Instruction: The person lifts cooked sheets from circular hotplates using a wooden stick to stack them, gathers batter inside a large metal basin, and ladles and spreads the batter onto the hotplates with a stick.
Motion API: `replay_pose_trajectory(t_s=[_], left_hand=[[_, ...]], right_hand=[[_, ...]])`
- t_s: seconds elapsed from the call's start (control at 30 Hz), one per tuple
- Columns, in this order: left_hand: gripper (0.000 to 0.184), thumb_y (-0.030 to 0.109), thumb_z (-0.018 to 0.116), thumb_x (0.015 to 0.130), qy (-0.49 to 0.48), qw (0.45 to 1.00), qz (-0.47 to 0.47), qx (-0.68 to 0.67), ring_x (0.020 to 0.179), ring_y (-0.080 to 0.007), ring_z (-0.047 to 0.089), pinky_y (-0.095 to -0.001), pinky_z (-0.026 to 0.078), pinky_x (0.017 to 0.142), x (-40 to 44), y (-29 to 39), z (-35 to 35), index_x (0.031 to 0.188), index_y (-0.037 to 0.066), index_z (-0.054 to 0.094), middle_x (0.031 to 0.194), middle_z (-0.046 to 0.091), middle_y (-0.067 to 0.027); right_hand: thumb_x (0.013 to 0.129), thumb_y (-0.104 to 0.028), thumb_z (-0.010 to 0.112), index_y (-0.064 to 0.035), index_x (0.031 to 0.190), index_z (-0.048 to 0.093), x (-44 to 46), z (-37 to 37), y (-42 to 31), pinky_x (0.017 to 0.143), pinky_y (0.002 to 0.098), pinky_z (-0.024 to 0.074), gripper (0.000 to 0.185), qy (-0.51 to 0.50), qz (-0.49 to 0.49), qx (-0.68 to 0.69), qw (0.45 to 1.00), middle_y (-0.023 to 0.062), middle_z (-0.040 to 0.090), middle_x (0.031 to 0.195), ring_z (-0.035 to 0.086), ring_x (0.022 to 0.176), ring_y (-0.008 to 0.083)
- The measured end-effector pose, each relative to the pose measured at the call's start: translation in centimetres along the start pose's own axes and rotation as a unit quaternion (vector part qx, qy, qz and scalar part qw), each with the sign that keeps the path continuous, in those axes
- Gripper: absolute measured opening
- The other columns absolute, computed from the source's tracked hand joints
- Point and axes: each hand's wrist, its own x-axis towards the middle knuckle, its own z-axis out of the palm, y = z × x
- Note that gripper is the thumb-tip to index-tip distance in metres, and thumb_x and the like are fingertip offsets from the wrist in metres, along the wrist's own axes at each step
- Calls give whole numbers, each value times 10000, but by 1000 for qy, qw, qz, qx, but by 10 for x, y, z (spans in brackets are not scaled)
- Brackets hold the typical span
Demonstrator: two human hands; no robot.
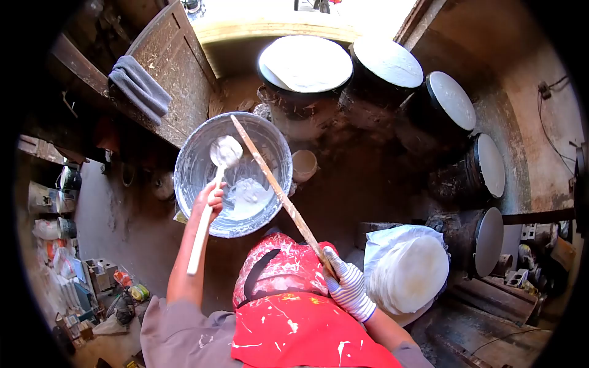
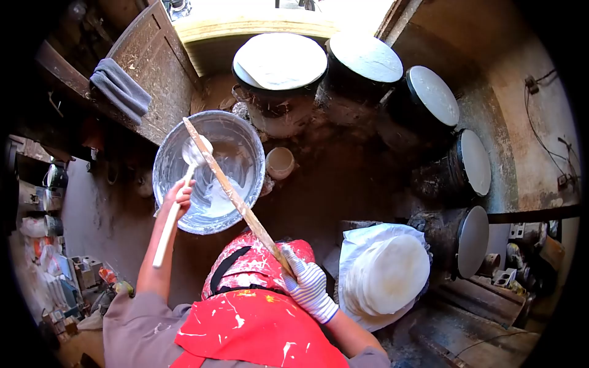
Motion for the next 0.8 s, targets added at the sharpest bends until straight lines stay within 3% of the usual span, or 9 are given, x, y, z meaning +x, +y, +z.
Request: replay_pose_trajectory(t_s=[0.07,0.17,0.3,0.37,0.43,0.53,0.7,0.77,0.8], left_hand=[[322,254,370,945,-46,998,46,-3,339,-31,319,-179,264,312,-37,-1,10,1151,12,423,609,399,22],[311,279,393,937,45,995,83,34,350,-29,314,-177,258,320,-39,-17,-1,1117,29,432,611,394,29],[315,261,431,924,0,998,-2,-57,377,-27,324,-175,269,346,3,-40,-37,1093,-5,436,603,392,31],[314,258,403,935,-32,999,19,-5,351,-32,322,-181,258,318,-3,-42,-22,1124,10,439,603,403,29],[319,272,390,938,-42,999,-1,-9,338,-33,318,-177,259,311,-8,-37,5,1125,18,441,599,392,27],[325,278,381,940,-91,993,-55,52,337,-29,321,-175,277,312,10,-31,30,1129,19,438,604,393,25],[341,259,391,930,-140,969,-188,75,347,-50,346,-179,290,307,59,-47,92,1153,6,436,624,421,12],[343,257,410,923,-175,946,-262,75,355,-62,360,-181,309,318,83,-62,122,1152,3,438,623,427,4],[347,259,413,923,-164,934,-305,84,350,-60,352,-186,313,317,81,-71,151,1150,-1,448,619,421,8]], right_hand=[[737,-115,613,-86,1215,498,-8,-6,6,502,355,437,492,22,5,20,1000,132,592,678,553,528,276],[758,-104,605,-95,1222,495,-15,-4,10,522,340,451,478,45,33,63,996,141,595,697,574,561,278],[810,-112,583,-102,1246,475,-13,4,13,610,276,475,450,61,60,157,984,156,621,795,632,662,212],[823,-108,569,-106,1247,477,-6,2,13,619,262,472,434,64,84,173,979,155,630,854,637,694,173],[841,-66,548,-72,1264,452,-6,3,19,679,230,473,434,71,124,179,973,76,635,889,590,743,92],[872,-120,525,-118,1314,393,-3,7,27,583,215,452,462,72,279,381,879,17,549,711,508,627,46],[885,-199,506,-138,1277,445,-28,7,36,506,201,436,402,170,355,279,876,-24,541,666,493,520,58],[891,-213,492,-126,1198,498,-33,-7,18,425,218,410,320,182,457,369,788,-23,499,600,467,464,63],[895,-223,483,-102,1034,521,-38,-15,7,442,223,420,188,217,472,381,765,-19,508,591,475,466,59]])
